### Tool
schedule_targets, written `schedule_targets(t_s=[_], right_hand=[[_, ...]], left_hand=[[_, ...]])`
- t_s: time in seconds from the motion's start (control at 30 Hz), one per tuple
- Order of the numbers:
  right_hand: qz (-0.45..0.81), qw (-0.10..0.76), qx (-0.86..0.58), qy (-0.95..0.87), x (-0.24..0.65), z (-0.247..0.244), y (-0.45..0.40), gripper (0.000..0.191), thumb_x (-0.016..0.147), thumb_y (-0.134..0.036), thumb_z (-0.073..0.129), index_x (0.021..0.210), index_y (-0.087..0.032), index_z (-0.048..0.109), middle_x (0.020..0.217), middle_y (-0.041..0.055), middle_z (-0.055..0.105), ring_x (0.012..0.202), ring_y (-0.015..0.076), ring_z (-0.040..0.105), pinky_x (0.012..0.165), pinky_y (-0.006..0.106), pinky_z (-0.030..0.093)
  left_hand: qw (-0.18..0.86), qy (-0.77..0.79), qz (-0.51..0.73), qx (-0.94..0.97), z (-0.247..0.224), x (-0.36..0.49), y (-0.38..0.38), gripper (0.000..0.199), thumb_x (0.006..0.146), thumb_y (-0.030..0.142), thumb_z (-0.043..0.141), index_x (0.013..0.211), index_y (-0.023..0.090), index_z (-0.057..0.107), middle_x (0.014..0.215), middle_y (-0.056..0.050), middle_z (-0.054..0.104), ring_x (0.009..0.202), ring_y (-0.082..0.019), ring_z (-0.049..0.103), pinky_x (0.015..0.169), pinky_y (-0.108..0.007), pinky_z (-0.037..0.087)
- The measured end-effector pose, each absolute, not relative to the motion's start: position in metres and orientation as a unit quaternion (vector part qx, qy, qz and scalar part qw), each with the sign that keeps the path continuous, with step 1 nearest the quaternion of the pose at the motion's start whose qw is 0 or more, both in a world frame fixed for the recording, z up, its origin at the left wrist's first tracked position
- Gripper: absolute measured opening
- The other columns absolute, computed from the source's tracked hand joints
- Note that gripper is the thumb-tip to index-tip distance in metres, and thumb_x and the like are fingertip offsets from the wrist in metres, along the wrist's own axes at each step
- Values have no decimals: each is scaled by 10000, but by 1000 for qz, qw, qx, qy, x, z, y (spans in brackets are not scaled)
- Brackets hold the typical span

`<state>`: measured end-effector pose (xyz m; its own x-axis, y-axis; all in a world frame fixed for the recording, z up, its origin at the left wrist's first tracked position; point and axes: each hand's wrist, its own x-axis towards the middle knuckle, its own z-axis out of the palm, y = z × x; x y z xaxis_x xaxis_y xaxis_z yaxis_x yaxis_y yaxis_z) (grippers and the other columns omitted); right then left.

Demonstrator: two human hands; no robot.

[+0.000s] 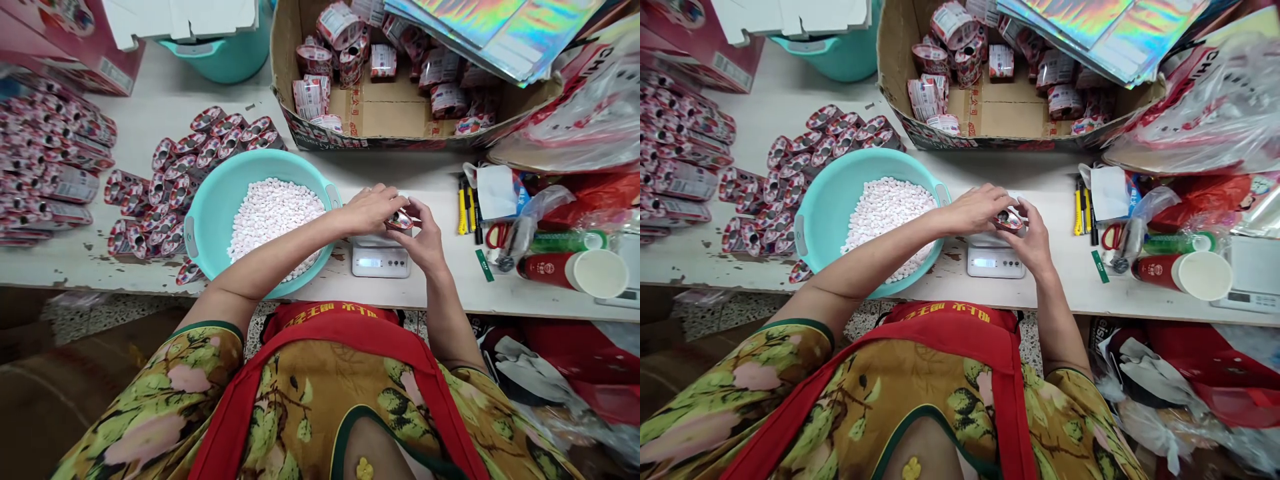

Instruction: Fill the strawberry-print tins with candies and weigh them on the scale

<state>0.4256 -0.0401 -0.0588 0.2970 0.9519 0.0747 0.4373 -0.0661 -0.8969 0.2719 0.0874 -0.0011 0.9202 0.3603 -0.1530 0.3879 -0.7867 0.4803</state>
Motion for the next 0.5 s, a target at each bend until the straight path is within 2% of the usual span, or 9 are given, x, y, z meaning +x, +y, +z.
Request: schedule_targets(t_s=[0.17, 0.33, 0.5], right_hand=[[299, 442, -681, -501, 424, -65, -37, 780, 694, -408, 866, 1391, -276, 542, 1271, 81, 664, 1167, 276, 632, 1058, 468, 519], [299, 449, -701, -467, 421, -67, -33, 496, 709, -473, 834, 1110, -214, 699, 1054, 58, 732, 954, 238, 673, 941, 416, 556], [265, 506, -707, -416, 419, -54, -34, 496, 619, -493, 888, 994, -205, 736, 904, 26, 731, 822, 218, 664, 850, 403, 580]], left_hand=[[244, 214, -28, 945, 2, 266, 94, 439, 913, 239, 641, 1343, 188, 564, 1295, -138, 579, 1156, -289, 510, 971, -388, 406], [187, 262, -30, 946, 25, 251, 95, 323, 935, 199, 597, 1256, 177, 622, 1250, -126, 614, 1133, -279, 553, 943, -374, 432], [122, 433, 35, 893, 36, 174, 102, 209, 979, 203, 515, 1098, 169, 683, 1148, -121, 671, 1063, -260, 617, 846, -343, 465]])
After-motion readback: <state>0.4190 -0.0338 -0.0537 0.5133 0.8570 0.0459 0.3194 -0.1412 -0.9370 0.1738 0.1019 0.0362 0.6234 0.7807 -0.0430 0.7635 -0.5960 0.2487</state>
